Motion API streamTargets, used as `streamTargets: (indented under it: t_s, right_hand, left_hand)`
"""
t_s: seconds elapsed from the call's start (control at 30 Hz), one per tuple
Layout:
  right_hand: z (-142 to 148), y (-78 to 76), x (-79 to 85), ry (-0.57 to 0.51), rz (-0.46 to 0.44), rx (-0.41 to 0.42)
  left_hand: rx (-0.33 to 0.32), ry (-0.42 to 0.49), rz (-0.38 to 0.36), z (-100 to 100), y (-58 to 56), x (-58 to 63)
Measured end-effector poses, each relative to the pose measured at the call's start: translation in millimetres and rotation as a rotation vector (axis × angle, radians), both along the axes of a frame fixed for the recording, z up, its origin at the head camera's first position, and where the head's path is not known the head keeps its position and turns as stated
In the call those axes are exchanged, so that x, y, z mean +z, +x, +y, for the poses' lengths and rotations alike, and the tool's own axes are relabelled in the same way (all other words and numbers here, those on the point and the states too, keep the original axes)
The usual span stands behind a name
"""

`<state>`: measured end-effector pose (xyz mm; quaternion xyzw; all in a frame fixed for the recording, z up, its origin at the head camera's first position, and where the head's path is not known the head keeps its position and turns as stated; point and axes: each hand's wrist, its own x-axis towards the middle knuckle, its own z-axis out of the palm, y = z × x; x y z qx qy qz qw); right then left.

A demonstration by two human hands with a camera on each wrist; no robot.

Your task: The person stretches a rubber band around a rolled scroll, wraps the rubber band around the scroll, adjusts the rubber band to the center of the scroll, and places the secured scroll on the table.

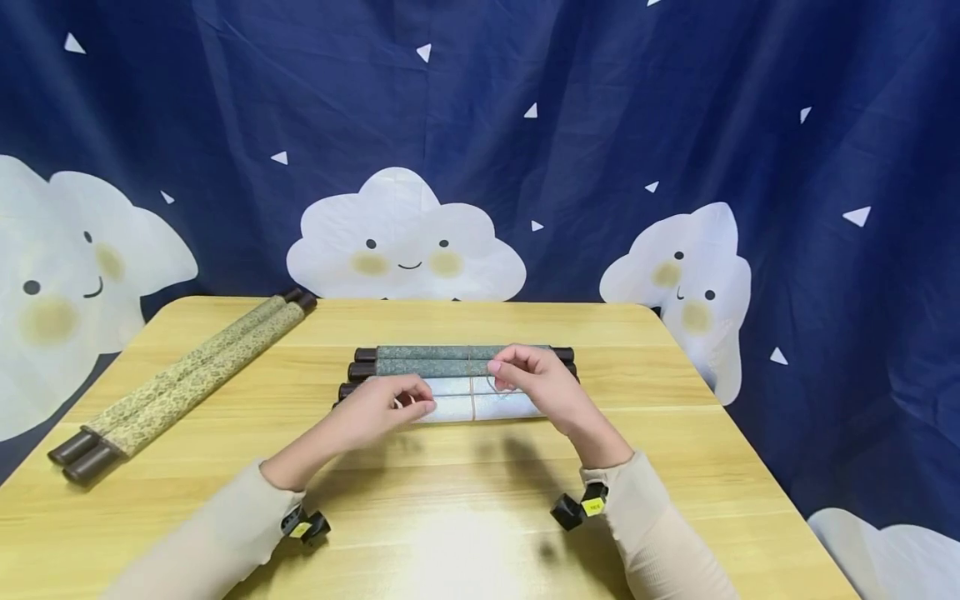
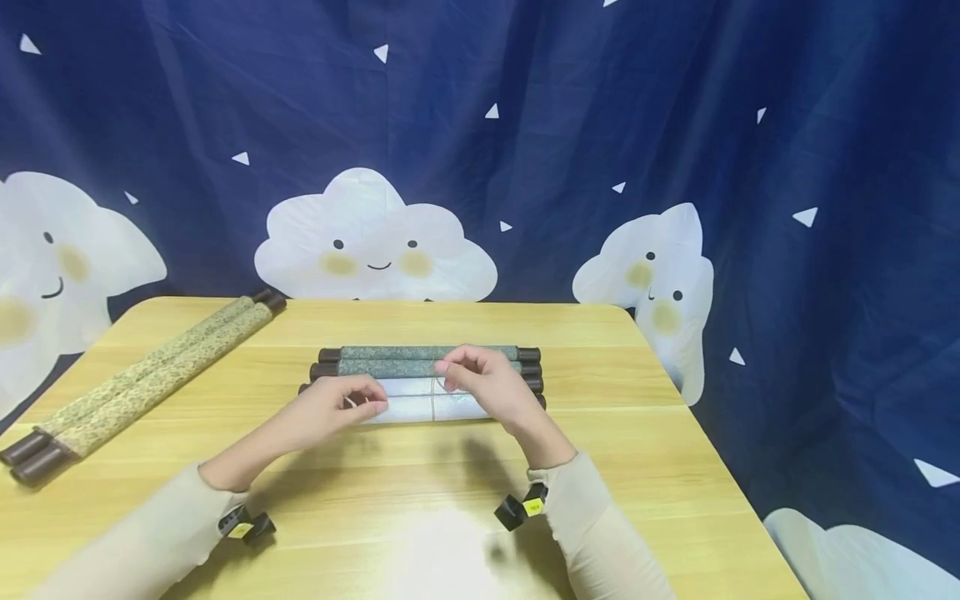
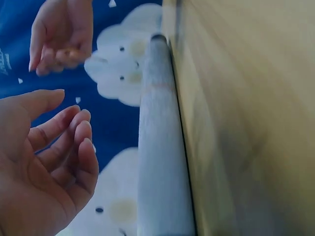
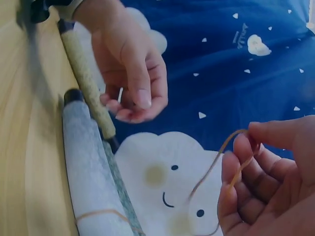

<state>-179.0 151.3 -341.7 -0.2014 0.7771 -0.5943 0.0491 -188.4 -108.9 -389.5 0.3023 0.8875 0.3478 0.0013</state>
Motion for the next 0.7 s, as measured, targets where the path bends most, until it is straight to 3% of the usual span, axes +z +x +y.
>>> streamTargets:
  t_s: [0.17,0.43,0.7]
  right_hand:
    - [2.6,-1.8,0.4,0.091,0.047,-0.088]
    - [4.0,-3.9,0.3,0.161,0.049,-0.140]
    - [8.8,-8.0,-1.6,0.205,0.070,-0.175]
  left_hand:
    - [0.075,-0.052,0.070,-22.5,-18.0,0.1]
    - [0.263,-0.218,0.156,-69.3,-50.5,-7.4]
    - [0.361,-0.269,0.228,-114.1,-74.2,-17.3]
